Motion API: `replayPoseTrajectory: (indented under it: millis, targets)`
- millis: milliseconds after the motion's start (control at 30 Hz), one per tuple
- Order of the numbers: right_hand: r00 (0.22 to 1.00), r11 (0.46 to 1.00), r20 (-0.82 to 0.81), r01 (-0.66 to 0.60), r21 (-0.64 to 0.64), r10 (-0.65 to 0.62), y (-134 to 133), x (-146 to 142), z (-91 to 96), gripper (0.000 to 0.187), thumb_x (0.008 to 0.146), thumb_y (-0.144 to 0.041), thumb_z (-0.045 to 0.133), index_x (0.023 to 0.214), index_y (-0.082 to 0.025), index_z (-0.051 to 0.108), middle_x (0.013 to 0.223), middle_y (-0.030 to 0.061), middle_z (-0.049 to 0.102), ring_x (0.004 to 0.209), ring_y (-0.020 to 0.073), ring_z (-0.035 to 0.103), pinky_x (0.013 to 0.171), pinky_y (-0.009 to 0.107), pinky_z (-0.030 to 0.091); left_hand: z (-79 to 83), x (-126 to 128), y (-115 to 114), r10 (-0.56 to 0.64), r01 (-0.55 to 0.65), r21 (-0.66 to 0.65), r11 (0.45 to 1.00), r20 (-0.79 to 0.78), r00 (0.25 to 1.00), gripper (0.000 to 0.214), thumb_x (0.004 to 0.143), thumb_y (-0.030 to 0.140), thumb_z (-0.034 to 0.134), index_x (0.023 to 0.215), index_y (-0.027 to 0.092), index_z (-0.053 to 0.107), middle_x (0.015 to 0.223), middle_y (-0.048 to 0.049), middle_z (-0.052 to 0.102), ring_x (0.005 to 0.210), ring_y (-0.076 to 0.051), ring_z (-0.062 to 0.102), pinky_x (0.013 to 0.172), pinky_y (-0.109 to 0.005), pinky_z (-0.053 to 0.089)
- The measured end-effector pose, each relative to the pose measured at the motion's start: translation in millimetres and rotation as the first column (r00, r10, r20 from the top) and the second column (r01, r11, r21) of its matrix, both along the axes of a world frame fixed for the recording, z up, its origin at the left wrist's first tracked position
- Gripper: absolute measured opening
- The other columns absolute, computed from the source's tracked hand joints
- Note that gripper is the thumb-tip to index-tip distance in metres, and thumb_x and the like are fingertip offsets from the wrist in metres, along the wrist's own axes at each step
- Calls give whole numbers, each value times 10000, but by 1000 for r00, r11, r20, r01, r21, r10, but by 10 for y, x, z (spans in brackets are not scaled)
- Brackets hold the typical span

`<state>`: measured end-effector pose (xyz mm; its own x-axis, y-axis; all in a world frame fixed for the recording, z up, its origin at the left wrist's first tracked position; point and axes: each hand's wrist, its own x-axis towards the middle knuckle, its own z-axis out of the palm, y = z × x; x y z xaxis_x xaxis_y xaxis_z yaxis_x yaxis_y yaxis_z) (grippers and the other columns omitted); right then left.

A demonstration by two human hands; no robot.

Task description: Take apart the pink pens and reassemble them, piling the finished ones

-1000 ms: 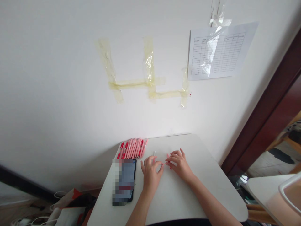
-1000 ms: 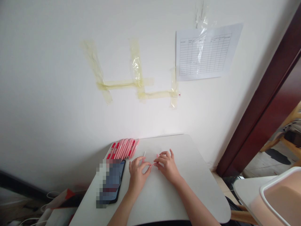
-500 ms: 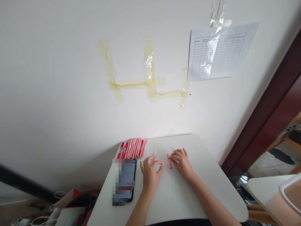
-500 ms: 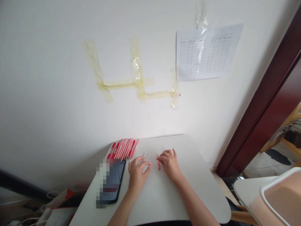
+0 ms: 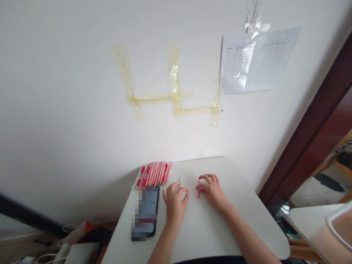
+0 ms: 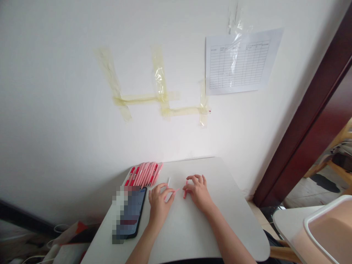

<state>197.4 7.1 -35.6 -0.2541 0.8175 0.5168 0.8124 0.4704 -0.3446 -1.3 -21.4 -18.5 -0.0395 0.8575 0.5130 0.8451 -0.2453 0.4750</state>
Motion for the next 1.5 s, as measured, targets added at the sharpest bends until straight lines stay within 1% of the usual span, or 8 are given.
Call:
replayPoseTrajectory:
  millis: [100,233,367,533,667,967,1367,1500]
  targets:
    - [1000,1000,14,8,-19,-8,-6,9,15,244,920,-145,629,934,-351,757,1282,11,640,1240,288,492,1142,648,295,-3,-4,-1,7,-7,-9,1000,-5,1000,119,820,263,669,870,315,763,1141,-56,673,1148,-274,604,1107,-725,294]
    - [1000,1000,27,9,9,-9,23,26,-23,219,945,-152,595,954,-326,727,1258,11,666,1237,286,509,1141,655,294,9,-7,-12,27,-27,-2,1000,-20,999,114,824,268,678,874,320,766,1144,-53,678,1138,-268,613,1105,-713,318]
    - [999,998,6,47,46,-47,62,46,-60,169,961,-193,595,1019,-315,695,1147,13,708,1214,280,534,1142,661,283,22,-6,-20,33,-33,-19,999,-16,999,121,838,265,667,882,313,770,1153,-59,681,1150,-264,605,1117,-714,308]
    - [997,993,3,74,97,-75,56,31,-35,165,968,-214,590,1050,-321,686,1058,16,719,1179,262,566,1145,622,298,37,0,-18,18,-17,-42,999,15,1000,120,839,268,667,882,296,775,1166,-70,674,1175,-277,593,1136,-715,270]
    - [998,993,-9,60,103,-60,37,0,-14,164,968,-218,598,1058,-324,685,1051,11,719,1179,258,565,1150,609,291,48,4,-24,24,-23,-46,999,10,1000,118,833,268,678,869,327,775,1162,-45,676,1171,-272,601,1136,-706,283]
    - [996,986,-21,84,143,-82,34,7,-3,203,996,-231,535,1058,-328,702,1032,33,710,1152,260,563,1146,617,289,37,4,-18,2,-1,-44,999,29,1000,123,845,272,660,869,313,774,1162,-63,669,1175,-277,591,1141,-701,260]
    - [998,990,-25,54,130,-51,18,-40,-8,184,987,-236,563,1043,-332,709,1025,26,707,1150,262,563,1149,628,276,22,8,-5,-6,7,-20,1000,12,1000,109,821,263,690,855,313,781,1149,-71,672,1158,-289,603,1118,-726,297]
    - [999,992,-31,41,118,-37,1,-56,1,181,991,-228,559,1039,-324,705,1021,16,709,1153,258,558,1159,634,262,14,7,-5,-18,18,-22,1000,5,1000,114,838,285,675,871,294,784,1156,-88,668,1168,-288,598,1133,-732,278]
